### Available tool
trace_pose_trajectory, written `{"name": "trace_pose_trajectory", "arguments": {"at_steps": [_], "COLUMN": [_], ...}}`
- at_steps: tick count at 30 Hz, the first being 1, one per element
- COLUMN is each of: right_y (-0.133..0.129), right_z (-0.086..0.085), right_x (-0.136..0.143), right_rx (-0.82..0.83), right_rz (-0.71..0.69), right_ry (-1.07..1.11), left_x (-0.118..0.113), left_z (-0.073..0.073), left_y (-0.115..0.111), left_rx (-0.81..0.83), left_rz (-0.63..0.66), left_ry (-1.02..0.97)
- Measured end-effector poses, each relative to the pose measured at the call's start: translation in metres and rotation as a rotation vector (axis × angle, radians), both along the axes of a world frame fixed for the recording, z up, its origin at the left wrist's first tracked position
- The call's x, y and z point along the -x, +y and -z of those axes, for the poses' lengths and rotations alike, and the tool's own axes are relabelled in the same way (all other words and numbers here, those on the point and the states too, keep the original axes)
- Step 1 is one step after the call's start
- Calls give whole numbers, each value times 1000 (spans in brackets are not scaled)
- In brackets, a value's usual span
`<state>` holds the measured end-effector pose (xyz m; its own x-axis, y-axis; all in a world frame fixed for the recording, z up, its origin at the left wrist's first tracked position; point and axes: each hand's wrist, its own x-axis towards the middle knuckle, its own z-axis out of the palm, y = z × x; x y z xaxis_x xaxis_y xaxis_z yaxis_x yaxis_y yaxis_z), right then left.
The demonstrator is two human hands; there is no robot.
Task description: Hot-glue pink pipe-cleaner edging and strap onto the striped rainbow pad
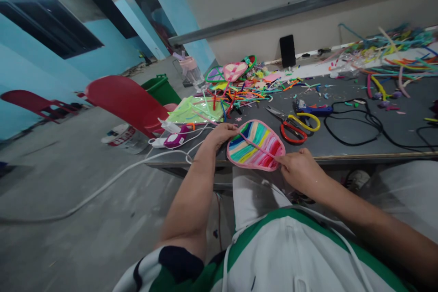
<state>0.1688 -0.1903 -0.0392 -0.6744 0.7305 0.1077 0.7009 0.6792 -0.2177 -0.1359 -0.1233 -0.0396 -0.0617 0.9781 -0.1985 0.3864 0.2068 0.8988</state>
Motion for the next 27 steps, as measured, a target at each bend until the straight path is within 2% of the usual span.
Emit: {"name": "trace_pose_trajectory", "arguments": {"at_steps": [18,27], "right_y": [1,0], "right_z": [3,-5], "right_x": [2,4], "right_rx": [-10,-6], "right_rz": [2,4], "right_ry": [-11,-37], "left_x": [1,-5], "left_z": [0,-2], "left_y": [-2,-4], "left_rx": [-32,-26], "left_rz": [3,-33], "left_ry": [-14,-37]}}
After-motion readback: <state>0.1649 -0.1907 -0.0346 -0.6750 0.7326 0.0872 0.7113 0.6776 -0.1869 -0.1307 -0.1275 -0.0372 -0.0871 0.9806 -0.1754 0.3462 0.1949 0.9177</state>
